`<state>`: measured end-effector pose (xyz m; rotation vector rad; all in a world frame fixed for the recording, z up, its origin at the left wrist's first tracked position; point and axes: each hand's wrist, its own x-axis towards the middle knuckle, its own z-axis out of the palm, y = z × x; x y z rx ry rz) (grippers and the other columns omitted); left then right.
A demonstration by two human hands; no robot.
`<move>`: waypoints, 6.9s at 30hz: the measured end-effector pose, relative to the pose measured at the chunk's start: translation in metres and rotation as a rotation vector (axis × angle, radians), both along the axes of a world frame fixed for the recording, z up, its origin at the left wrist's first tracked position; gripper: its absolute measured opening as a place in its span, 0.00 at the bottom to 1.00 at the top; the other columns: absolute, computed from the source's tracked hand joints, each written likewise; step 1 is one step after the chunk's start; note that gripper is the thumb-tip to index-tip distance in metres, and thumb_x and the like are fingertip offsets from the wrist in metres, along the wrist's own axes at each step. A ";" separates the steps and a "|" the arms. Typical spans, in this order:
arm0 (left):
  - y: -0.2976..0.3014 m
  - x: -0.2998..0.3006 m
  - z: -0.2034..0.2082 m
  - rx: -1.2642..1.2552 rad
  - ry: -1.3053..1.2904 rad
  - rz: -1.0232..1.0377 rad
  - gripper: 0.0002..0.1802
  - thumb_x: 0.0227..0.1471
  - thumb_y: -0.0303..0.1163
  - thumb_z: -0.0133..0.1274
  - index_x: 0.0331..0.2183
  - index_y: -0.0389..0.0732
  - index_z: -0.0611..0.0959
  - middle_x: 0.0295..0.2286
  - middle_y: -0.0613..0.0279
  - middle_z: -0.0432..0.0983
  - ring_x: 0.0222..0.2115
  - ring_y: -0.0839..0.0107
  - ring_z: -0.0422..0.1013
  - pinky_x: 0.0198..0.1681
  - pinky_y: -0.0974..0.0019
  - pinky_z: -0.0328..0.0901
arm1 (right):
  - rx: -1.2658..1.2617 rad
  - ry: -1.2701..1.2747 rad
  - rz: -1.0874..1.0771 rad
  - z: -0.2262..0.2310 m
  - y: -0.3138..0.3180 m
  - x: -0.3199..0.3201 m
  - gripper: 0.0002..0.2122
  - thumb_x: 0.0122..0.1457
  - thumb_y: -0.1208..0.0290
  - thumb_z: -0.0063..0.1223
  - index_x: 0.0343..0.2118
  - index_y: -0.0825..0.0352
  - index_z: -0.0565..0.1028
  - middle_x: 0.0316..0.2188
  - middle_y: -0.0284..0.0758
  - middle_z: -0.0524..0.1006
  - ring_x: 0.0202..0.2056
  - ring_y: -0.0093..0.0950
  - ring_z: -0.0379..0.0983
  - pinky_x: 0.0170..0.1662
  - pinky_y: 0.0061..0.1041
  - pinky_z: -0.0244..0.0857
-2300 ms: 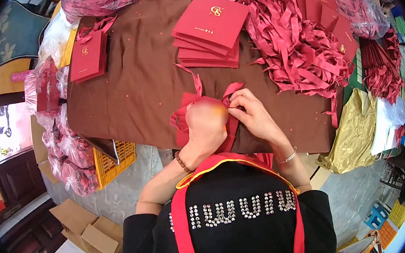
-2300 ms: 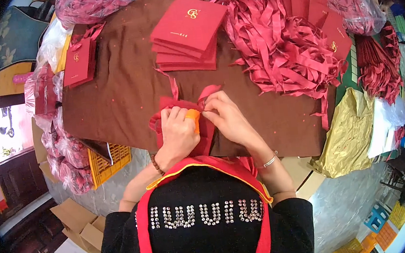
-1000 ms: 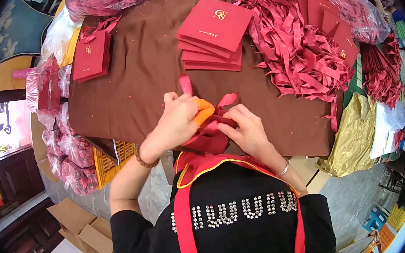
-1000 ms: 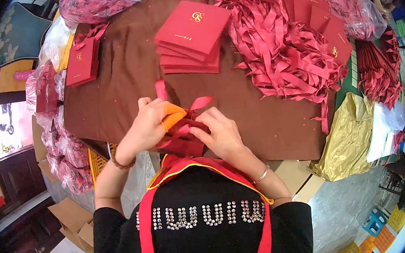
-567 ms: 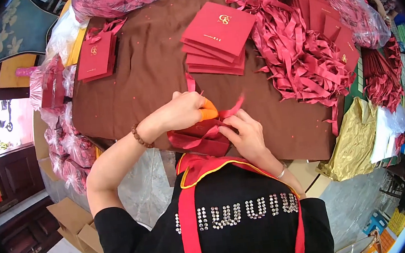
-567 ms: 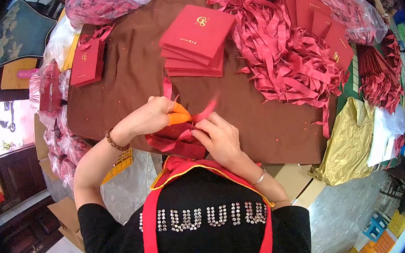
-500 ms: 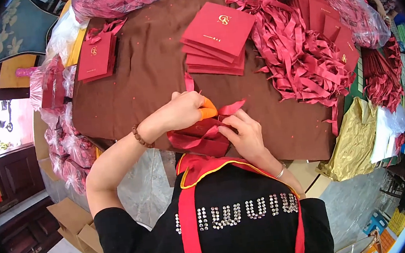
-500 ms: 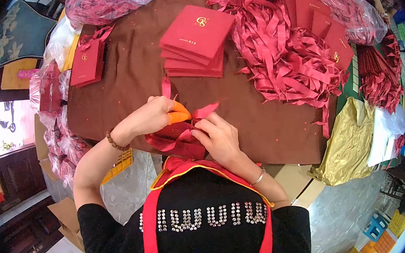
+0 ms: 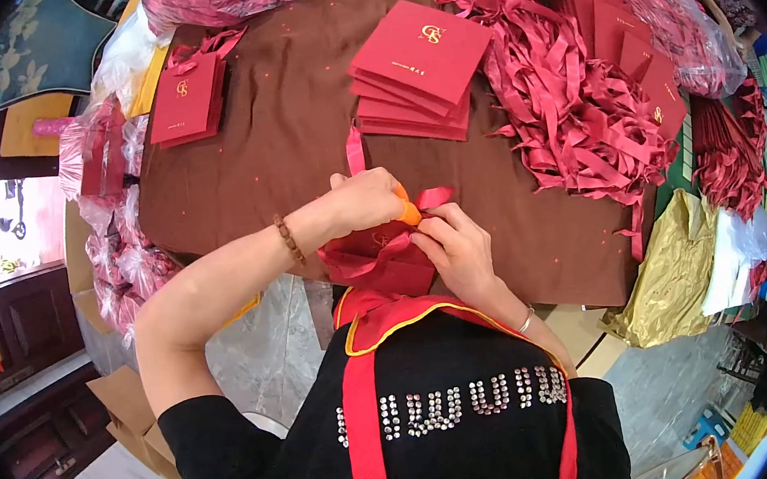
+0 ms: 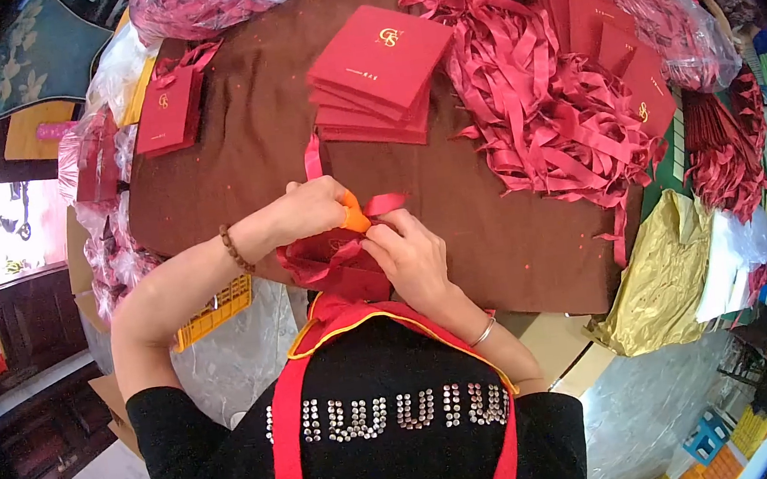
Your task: The person threads pink ribbons through the holes of red gift bags, ties them into bows, and stacks the finished bags on the table.
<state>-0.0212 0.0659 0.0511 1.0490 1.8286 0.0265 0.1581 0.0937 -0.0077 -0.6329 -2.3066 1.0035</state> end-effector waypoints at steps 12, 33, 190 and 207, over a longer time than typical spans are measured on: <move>0.004 0.002 -0.010 0.151 -0.057 -0.051 0.14 0.39 0.27 0.44 0.29 0.35 0.81 0.23 0.50 0.76 0.27 0.61 0.73 0.35 0.61 0.64 | -0.598 -0.073 0.134 -0.001 0.015 0.007 0.07 0.51 0.74 0.57 0.32 0.69 0.73 0.21 0.33 0.72 0.19 0.18 0.62 0.25 0.18 0.60; -0.008 -0.072 0.004 0.419 -0.067 0.028 0.15 0.53 0.32 0.48 0.41 0.35 0.78 0.35 0.58 0.77 0.36 0.72 0.70 0.42 0.71 0.63 | -0.604 -0.021 0.275 -0.009 0.013 0.001 0.08 0.51 0.77 0.53 0.35 0.69 0.70 0.26 0.32 0.71 0.23 0.19 0.64 0.27 0.19 0.60; 0.119 0.023 -0.035 1.086 0.325 0.085 0.20 0.50 0.41 0.52 0.43 0.41 0.75 0.26 0.54 0.73 0.24 0.54 0.71 0.25 0.57 0.64 | -0.180 -0.325 -0.282 -0.005 0.057 0.051 0.26 0.52 0.69 0.55 0.54 0.63 0.61 0.24 0.39 0.72 0.22 0.26 0.71 0.28 0.25 0.66; 0.029 -0.012 0.020 1.395 0.544 -0.303 0.13 0.34 0.22 0.60 0.29 0.39 0.81 0.21 0.65 0.69 0.20 0.66 0.65 0.22 0.67 0.57 | -1.547 0.577 0.199 0.026 0.092 -0.027 0.11 0.60 0.67 0.48 0.43 0.64 0.69 0.29 0.30 0.73 0.24 0.17 0.68 0.25 0.15 0.60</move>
